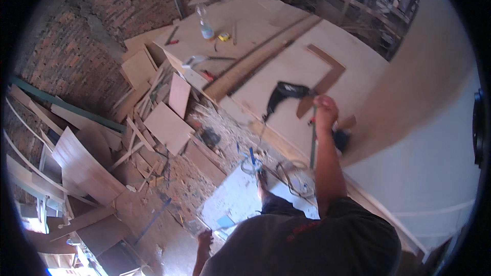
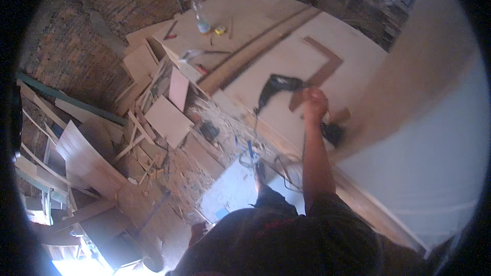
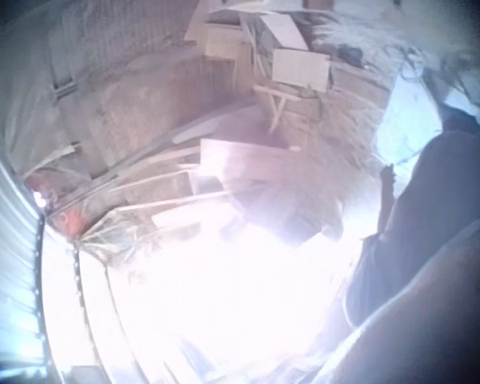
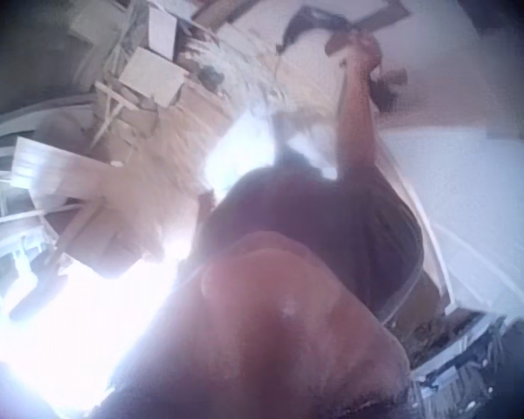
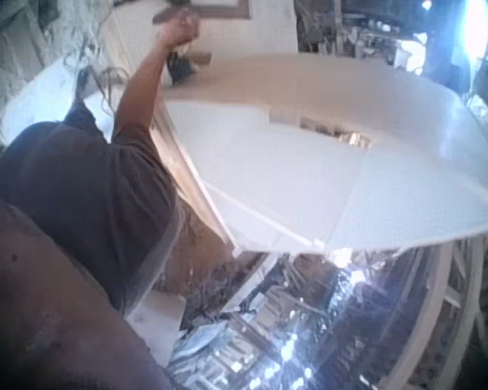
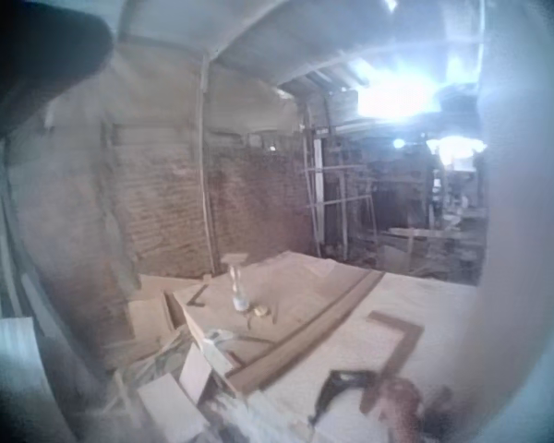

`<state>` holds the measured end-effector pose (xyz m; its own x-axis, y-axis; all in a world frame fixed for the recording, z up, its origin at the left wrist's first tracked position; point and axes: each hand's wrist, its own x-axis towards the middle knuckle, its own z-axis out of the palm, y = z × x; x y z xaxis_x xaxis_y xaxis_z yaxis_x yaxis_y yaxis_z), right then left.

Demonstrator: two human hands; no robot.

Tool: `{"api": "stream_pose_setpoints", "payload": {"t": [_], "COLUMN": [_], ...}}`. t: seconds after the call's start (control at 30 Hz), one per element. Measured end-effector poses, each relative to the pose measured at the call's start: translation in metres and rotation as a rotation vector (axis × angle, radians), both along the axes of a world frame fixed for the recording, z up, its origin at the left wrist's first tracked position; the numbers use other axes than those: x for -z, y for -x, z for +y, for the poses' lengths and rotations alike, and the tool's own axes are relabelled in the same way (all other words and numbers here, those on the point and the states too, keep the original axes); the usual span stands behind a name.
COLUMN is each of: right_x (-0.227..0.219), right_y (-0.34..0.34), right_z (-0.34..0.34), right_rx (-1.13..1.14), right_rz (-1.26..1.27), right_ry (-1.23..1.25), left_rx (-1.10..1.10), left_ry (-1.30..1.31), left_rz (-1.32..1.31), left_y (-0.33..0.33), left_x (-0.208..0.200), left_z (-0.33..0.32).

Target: The person assembles a wooden furniture frame by positioning and securing wooden strips to a large panel. They use a nail gun to fasten the pieces together, repeatedly adjusting the strips and firing nails along the edges.

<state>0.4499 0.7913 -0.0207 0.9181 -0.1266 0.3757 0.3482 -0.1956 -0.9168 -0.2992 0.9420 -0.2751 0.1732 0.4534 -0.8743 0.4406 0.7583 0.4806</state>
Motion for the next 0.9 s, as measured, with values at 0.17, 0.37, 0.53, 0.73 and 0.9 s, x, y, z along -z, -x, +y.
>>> {"api": "stream_pose_setpoints", "payload": {"t": [0.17, 0.37, 0.53, 0.73, 0.9], "right_x": [0.008, 0.061, 0.078, 0.041, -0.022], "right_y": [-0.199, -0.257, -0.290, -0.292, -0.303], "right_z": [0.017, 0.049, 0.046, 0.053, 0.064], "right_rx": [0.313, 0.291, 0.449, 0.508, 0.571], "right_rz": [0.483, 0.840, 0.863, 0.644, 0.206], "right_ry": [0.726, 1.113, 1.039, 0.669, 0.639], "left_rx": [0.012, 0.039, -0.001, 0.113, 0.232], "left_ry": [-0.067, -0.121, -0.071, -0.199, -0.244], "left_rz": [0.228, 0.311, 0.327, 0.335, 0.329], "left_y": [-0.041, -0.062, -0.127, -0.198, -0.227], "left_x": [-0.044, -0.082, -0.107, -0.127, -0.132], "left_z": [-0.022, -0.002, 0.051, 0.107, 0.147]}}
